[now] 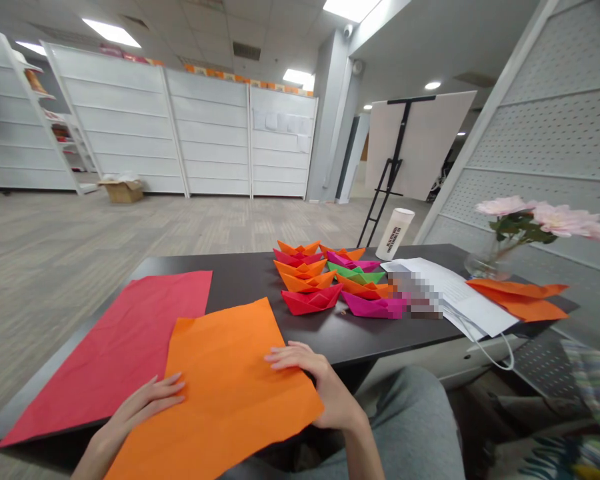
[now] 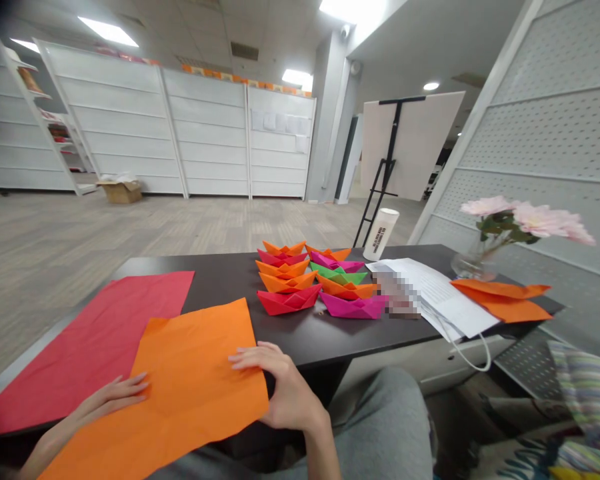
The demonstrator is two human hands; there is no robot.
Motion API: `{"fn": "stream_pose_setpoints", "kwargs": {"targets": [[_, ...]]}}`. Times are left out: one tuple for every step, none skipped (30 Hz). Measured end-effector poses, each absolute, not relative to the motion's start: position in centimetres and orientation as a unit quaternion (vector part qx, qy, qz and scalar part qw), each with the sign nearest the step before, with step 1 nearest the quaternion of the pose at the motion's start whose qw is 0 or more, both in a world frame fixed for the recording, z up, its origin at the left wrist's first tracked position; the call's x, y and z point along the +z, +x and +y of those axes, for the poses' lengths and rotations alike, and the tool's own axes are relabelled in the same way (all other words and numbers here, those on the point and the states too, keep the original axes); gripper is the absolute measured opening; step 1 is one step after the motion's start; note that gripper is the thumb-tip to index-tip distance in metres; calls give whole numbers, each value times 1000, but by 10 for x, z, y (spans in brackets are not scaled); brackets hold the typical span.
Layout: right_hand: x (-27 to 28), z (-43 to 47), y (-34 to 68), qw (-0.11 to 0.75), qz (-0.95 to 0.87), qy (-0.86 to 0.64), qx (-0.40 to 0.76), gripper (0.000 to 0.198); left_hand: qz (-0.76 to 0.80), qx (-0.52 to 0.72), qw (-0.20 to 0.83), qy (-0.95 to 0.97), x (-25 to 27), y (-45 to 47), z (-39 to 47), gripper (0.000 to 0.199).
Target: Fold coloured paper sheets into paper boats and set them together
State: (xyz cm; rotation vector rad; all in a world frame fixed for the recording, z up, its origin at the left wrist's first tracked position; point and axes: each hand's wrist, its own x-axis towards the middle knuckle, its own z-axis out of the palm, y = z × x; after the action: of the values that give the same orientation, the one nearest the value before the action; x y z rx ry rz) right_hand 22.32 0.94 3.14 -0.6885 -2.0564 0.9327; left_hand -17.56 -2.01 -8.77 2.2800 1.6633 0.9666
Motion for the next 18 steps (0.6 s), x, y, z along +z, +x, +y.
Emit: {"fn": "stream_pose_setpoints", "kwargs": {"targets": [[32,10,223,363,-813,-280,359,46,535,332,120,767,-92,-178,-17,34],[32,10,223,345,-819,-297,349,45,527,363,131,758,-96,-178,-15,35],[32,10,223,330,-823,-313,340,41,526,389,139,743,-98,-176,-15,37],[32,10,222,318,-826,-324,335,37,532,418,143,722,-98,-171,-17,40],[32,9,220,312,-827,-329,332,32,543,446,150,695,-96,-165,-20,42],[32,9,219,310,-827,-332,331,27,555,468,167,667,-92,-157,-25,44],[31,9,217,313,-825,-336,330,23,560,493,182,640,-86,-150,-30,46],[31,9,216,319,-820,-343,328,18,565,517,176,618,-80,-142,-36,46],[30,9,215,328,-814,-354,323,17,586,517,157,604,-74,-136,-41,43],[29,10,213,336,-807,-368,316,18,610,492,148,603,-69,-131,-45,42],[28,10,212,344,-800,-384,308,21,628,494,123,589,-65,-127,-49,45],[25,11,211,351,-791,-401,301,22,637,491,119,582,-62,-124,-51,49],[23,12,210,358,-780,-419,296,19,643,487,119,579,-60,-122,-53,53],[19,13,209,364,-768,-438,293,15,647,486,121,575,-59,-120,-53,56],[16,14,208,371,-755,-455,293,19,649,480,126,577,-58,-119,-53,58],[12,15,208,378,-743,-467,294,32,650,474,123,581,-58,-118,-52,59],[9,16,207,383,-735,-474,296,46,649,470,111,587,-58,-117,-52,59],[7,17,207,387,-732,-476,297,58,645,468,91,597,-57,-116,-51,57]]}}
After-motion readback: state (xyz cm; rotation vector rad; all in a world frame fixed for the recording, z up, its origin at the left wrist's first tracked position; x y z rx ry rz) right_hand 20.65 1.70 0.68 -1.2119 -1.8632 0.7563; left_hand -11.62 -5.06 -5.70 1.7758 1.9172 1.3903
